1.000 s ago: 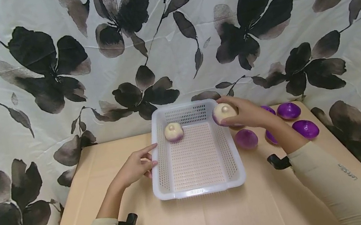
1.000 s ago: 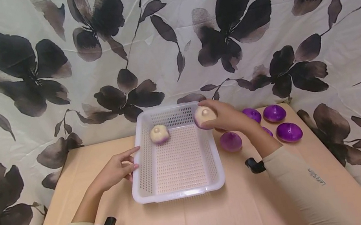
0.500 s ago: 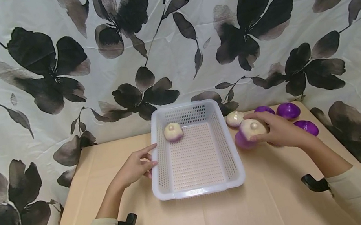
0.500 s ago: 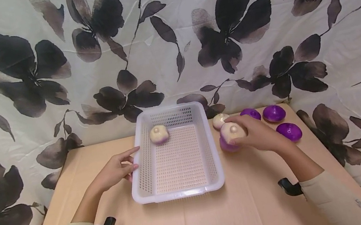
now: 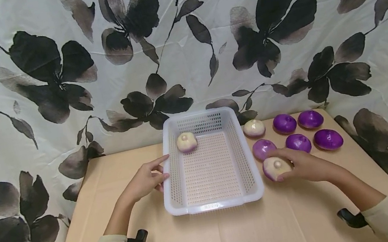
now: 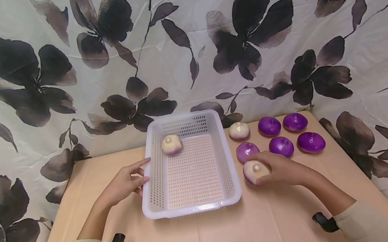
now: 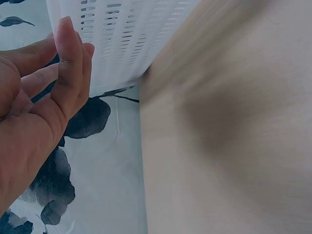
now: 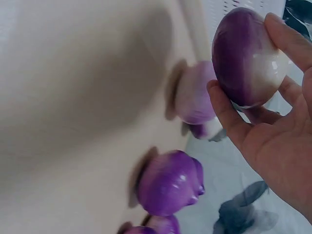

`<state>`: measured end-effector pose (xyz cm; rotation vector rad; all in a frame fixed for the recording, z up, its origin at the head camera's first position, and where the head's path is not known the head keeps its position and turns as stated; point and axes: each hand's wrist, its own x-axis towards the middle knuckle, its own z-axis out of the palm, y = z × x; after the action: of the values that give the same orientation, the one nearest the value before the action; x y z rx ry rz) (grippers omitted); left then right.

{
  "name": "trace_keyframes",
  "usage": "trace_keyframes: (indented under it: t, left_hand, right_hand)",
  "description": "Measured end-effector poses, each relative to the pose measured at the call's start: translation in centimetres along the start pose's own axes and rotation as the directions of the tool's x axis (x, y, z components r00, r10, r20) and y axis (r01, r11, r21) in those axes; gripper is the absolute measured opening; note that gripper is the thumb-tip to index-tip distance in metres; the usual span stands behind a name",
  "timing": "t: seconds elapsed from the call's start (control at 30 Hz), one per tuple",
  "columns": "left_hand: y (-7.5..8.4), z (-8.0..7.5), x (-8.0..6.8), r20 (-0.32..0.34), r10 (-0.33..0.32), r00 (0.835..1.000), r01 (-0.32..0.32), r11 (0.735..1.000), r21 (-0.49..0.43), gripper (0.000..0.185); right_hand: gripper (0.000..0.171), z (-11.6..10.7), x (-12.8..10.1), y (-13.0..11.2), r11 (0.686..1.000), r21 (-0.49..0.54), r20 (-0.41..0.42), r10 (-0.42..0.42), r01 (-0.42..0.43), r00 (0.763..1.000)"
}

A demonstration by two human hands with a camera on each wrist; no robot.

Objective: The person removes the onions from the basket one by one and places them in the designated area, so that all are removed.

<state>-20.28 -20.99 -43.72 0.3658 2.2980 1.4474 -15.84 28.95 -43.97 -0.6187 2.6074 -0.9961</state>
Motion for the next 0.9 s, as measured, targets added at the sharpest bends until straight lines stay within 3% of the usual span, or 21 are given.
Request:
trace_keyframes:
  t: [0.3,0.9]
  left_hand:
    - [0.0,0.0,0.0,0.0,-0.008,1.0,0.008,1.0,0.003,0.065]
    - [-0.3,-0.1,0.1,-0.001,-0.005,1.0,0.005,1.0,-0.002,0.065]
  right_hand:
    - [0.066,1.6,-0.2,0.8,0.999,-0.037,0.044,-0.019,0.02,0.999]
    - [0.07,2.8,-0.4,1.6,0.999,-0.039,0.116,0.038,-0.033,0.993]
